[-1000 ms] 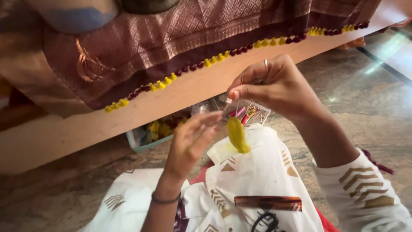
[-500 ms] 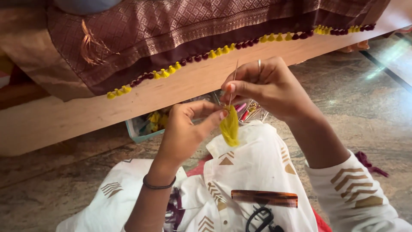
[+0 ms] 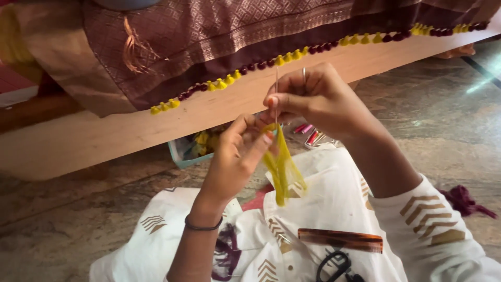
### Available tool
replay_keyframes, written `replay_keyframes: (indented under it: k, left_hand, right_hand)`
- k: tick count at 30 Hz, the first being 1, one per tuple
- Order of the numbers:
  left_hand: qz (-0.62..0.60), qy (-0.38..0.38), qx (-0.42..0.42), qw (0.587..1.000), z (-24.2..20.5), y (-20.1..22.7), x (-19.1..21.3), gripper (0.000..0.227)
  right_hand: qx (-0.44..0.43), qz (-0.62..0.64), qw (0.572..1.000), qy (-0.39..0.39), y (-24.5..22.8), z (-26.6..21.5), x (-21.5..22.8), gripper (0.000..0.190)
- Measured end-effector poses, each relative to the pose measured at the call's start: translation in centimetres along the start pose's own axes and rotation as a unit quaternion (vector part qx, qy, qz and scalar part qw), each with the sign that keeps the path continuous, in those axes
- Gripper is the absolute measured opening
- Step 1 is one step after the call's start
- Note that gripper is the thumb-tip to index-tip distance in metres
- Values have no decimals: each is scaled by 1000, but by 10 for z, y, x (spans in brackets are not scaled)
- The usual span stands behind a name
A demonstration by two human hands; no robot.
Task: Making decorative tassels by winding yarn and attaching them to a saree border.
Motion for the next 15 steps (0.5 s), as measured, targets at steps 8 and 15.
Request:
replay_keyframes:
  k: [8, 15]
  left_hand:
    - [-8, -168, 143, 975, 7, -146, -23, 54]
    - [200, 7, 204, 958, 1, -250, 49, 22]
  right_hand:
    - [85, -49, 995, 0, -31, 50, 7, 15]
    - [165, -115, 976, 83, -72, 54, 22, 13]
Point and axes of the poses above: each hand's wrist, its own z-axis towards the middle knuckle, its own x-axis out of the back of the hand, y = z × x, the point moved 9 cm from there along z, towards the middle knuckle, and after that the axes turned 15 degrees about x, right-handed, at the moved point
